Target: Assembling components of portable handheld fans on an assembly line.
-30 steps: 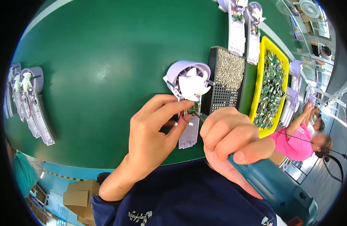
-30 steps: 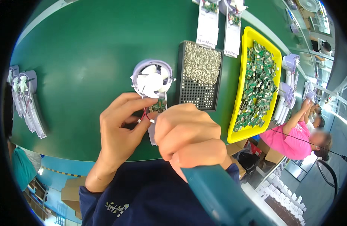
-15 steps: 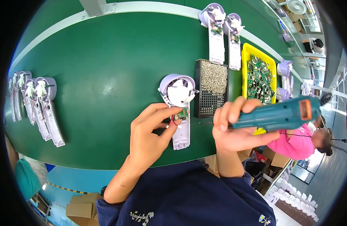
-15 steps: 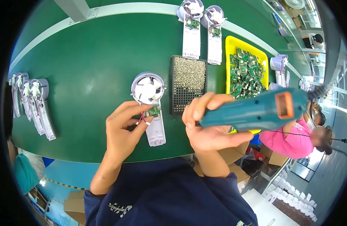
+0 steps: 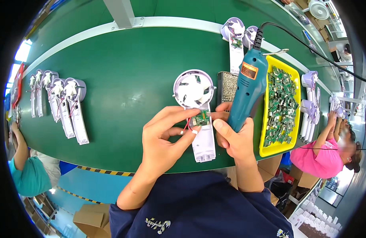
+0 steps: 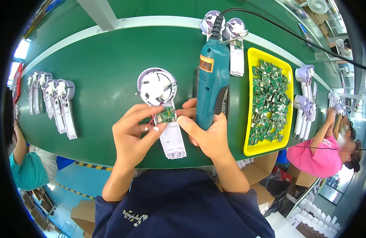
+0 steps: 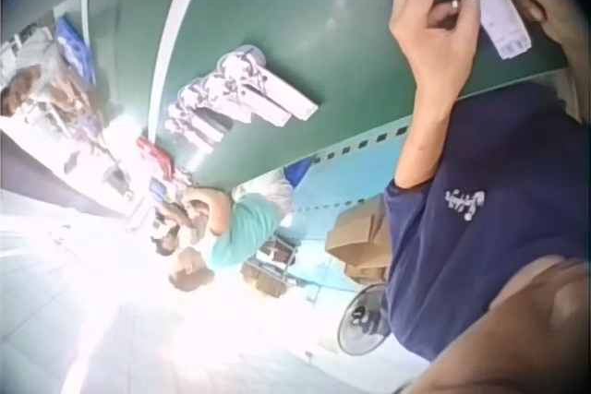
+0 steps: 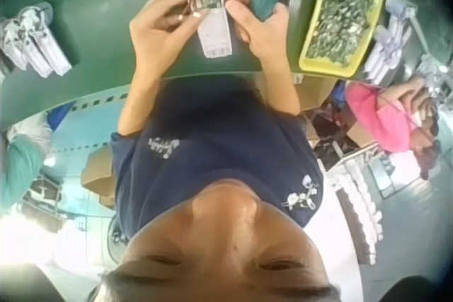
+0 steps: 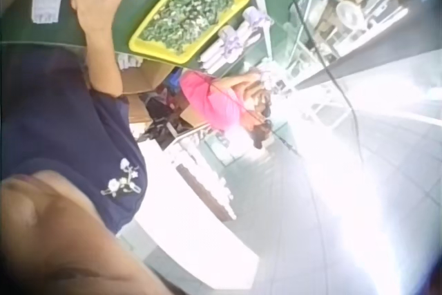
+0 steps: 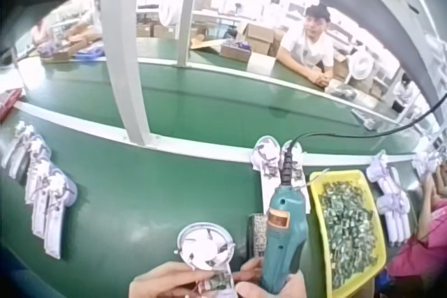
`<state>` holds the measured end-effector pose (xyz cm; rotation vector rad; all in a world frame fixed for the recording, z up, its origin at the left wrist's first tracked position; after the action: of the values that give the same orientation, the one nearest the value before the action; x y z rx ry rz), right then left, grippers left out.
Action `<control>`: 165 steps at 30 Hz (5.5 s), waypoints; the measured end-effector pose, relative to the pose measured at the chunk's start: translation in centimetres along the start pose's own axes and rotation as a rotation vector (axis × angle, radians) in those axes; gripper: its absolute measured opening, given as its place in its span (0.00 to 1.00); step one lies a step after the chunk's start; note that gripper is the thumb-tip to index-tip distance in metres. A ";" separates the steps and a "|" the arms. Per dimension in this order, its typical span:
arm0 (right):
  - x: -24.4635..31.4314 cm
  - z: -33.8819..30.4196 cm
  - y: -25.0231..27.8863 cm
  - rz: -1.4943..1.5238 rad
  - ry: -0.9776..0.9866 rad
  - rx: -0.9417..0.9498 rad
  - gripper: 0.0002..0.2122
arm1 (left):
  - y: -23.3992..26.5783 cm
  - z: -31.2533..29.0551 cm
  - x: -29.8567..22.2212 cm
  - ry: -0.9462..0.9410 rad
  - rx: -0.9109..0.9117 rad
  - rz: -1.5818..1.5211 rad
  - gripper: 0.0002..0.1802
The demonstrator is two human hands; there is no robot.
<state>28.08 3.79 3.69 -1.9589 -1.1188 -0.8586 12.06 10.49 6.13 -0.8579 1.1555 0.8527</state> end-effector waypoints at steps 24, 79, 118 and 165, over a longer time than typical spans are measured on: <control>-1.8 0.5 -0.4 0.094 -0.208 0.055 0.10 | -0.1 0.1 0.9 0.034 0.021 0.056 0.18; -1.9 -0.2 6.6 0.461 0.023 0.051 0.09 | -5.6 6.1 -4.8 -0.178 0.456 1.196 0.17; -2.4 -0.4 6.9 0.473 0.021 -0.002 0.08 | -3.5 14.4 1.7 -0.094 0.314 0.776 0.28; -2.6 -0.2 6.3 0.537 0.053 0.037 0.10 | -9.6 6.8 0.6 -0.628 0.386 0.718 0.14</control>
<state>32.61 0.22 0.14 -2.0478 -0.5253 -0.5858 23.51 12.57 7.96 0.1842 1.0011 1.3015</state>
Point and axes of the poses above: each hand's wrist, its own z-axis towards the middle knuckle, its own y-axis out of the back of the hand, x = y × z, the point moved 9 cm from there along z, towards the middle knuckle, and after that the axes turned 12 degrees about -y, right-handed, at the moved point
